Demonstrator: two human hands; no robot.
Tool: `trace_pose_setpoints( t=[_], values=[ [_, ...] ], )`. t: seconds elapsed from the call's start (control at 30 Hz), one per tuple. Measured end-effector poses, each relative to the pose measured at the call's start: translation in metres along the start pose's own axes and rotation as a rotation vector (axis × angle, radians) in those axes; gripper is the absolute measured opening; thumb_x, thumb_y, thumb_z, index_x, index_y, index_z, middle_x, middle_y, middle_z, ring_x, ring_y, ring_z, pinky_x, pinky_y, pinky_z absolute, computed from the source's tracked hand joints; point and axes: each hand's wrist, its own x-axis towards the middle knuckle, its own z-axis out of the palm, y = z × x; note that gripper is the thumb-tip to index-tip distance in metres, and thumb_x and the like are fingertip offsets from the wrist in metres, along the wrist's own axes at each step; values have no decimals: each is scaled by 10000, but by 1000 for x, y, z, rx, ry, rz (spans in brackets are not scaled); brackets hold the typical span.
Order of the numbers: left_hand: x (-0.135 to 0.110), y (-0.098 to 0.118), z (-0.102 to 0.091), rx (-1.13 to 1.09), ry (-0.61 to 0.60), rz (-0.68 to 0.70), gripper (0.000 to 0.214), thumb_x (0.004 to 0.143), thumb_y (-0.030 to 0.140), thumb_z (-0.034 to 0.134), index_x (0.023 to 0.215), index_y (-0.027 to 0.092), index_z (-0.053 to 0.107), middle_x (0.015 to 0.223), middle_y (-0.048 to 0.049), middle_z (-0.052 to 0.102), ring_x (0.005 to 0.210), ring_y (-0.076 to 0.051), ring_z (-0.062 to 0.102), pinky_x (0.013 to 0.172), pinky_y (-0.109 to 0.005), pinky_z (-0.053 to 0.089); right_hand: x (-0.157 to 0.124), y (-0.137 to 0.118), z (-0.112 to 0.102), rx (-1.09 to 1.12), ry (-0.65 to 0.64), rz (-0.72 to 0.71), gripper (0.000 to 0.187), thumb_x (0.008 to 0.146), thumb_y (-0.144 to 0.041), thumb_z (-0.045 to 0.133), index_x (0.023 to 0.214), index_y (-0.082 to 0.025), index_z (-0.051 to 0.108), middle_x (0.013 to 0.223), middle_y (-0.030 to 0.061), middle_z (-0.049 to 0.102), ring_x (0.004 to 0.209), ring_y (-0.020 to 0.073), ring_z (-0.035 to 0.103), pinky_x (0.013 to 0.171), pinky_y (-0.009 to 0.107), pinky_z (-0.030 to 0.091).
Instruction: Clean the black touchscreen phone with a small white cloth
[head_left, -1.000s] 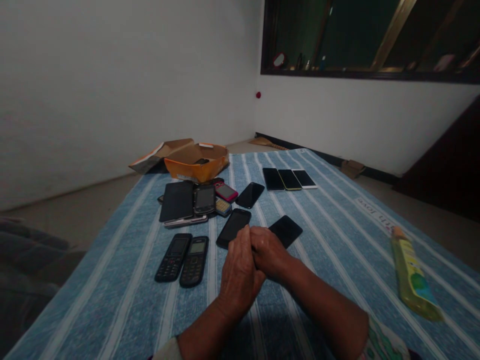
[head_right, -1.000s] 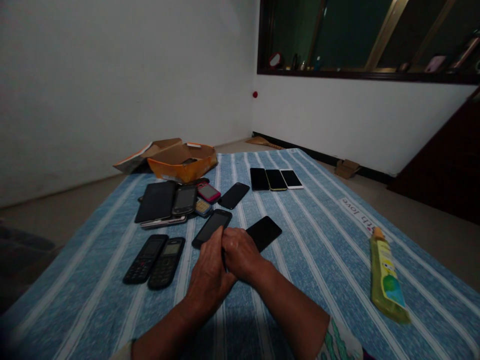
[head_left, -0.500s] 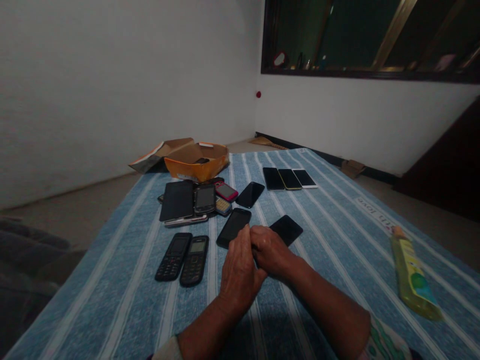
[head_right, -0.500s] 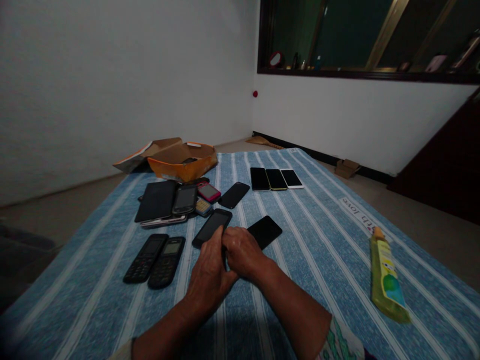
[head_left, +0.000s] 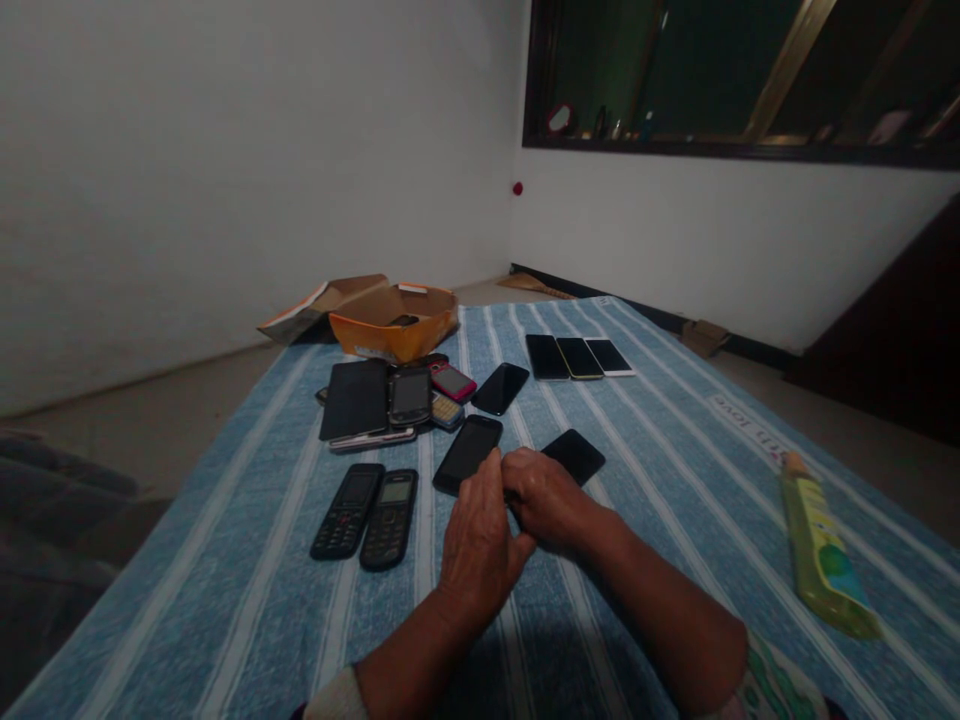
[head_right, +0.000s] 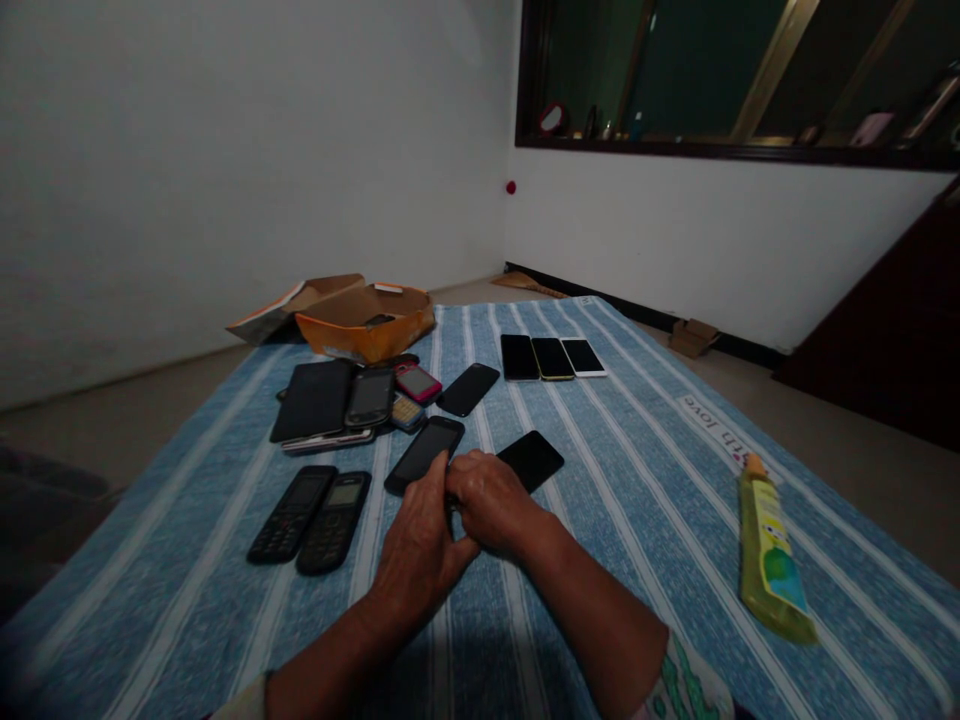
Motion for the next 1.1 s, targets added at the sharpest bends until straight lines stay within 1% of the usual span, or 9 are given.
trace_pose_setpoints(
  t=[0.13, 0.23, 0.37, 0.43, 0.5, 0.67, 0.77, 0.97, 1.1],
  values=[
    [1, 0, -1, 22, -7, 15, 956, 711, 157, 679, 1467, 146, 94, 1295, -181, 534, 1167, -338, 533, 908, -482, 512, -7, -1, -1, -28, -49, -43, 196, 820, -33, 522, 816, -149, 680, 786, 49, 621, 757, 164, 510, 719, 275, 392],
    [2, 1, -2, 39, -36, 19, 901, 717, 155, 676, 1445, 127, 146, 1282, -182, 547, 1147, -329, 540, 918, -471, 504, -14, -1, -3, -16, -39, -53, 176, 826, -58, 545, 772, -154, 683, 769, 44, 602, 746, 162, 504, 687, 271, 385],
    [4, 4, -6, 57, -112, -23, 827, 715, 137, 659, 1416, 90, 223, 1259, -180, 573, 1120, -315, 548, 931, -454, 490, -17, -6, -2, -1, 7, -11, 197, 848, -59, 524, 844, -153, 697, 800, 46, 600, 780, 163, 510, 696, 271, 392],
    [5, 5, -8, 62, -154, -39, 808, 707, 129, 658, 1406, 67, 258, 1241, -181, 585, 1103, -310, 550, 939, -446, 481, -17, -8, -1, -11, 6, -7, 193, 849, -64, 532, 883, -157, 698, 811, 45, 603, 780, 166, 502, 701, 279, 393],
    [5, 7, -10, 63, -186, -45, 791, 705, 128, 656, 1399, 54, 285, 1230, -178, 593, 1100, -307, 547, 950, -441, 470, -19, -11, -1, -13, -7, -8, 183, 844, -69, 544, 884, -161, 697, 822, 45, 607, 787, 170, 499, 703, 284, 394],
    [5, 9, -13, 54, -218, -45, 728, 741, 174, 641, 1388, 75, 323, 1219, -160, 599, 1110, -301, 537, 951, -449, 462, -33, -12, -6, 58, -19, 14, 216, 825, -23, 535, 858, -163, 695, 856, 45, 613, 835, 169, 513, 729, 279, 408],
    [5, 8, -14, 40, -220, -28, 725, 740, 212, 658, 1381, 98, 339, 1206, -145, 602, 1098, -301, 539, 939, -449, 468, -39, -10, -7, 79, -18, 24, 215, 810, -4, 537, 793, -160, 684, 833, 44, 607, 829, 167, 512, 731, 281, 413],
    [4, 3, -15, 7, -211, 6, 721, 732, 266, 687, 1356, 103, 364, 1186, -135, 602, 1085, -306, 535, 939, -451, 467, -42, -10, -6, 88, -27, 21, 169, 804, -23, 579, 722, -153, 648, 830, 47, 606, 835, 169, 516, 718, 286, 414],
    [5, 5, -20, -2, -230, 7, 696, 728, 246, 691, 1334, 103, 380, 1181, -136, 599, 1085, -300, 529, 939, -442, 464, -45, -12, -7, 98, -22, 26, 180, 803, -13, 576, 700, -151, 625, 855, 52, 607, 855, 170, 518, 730, 289, 413]
  ],
)
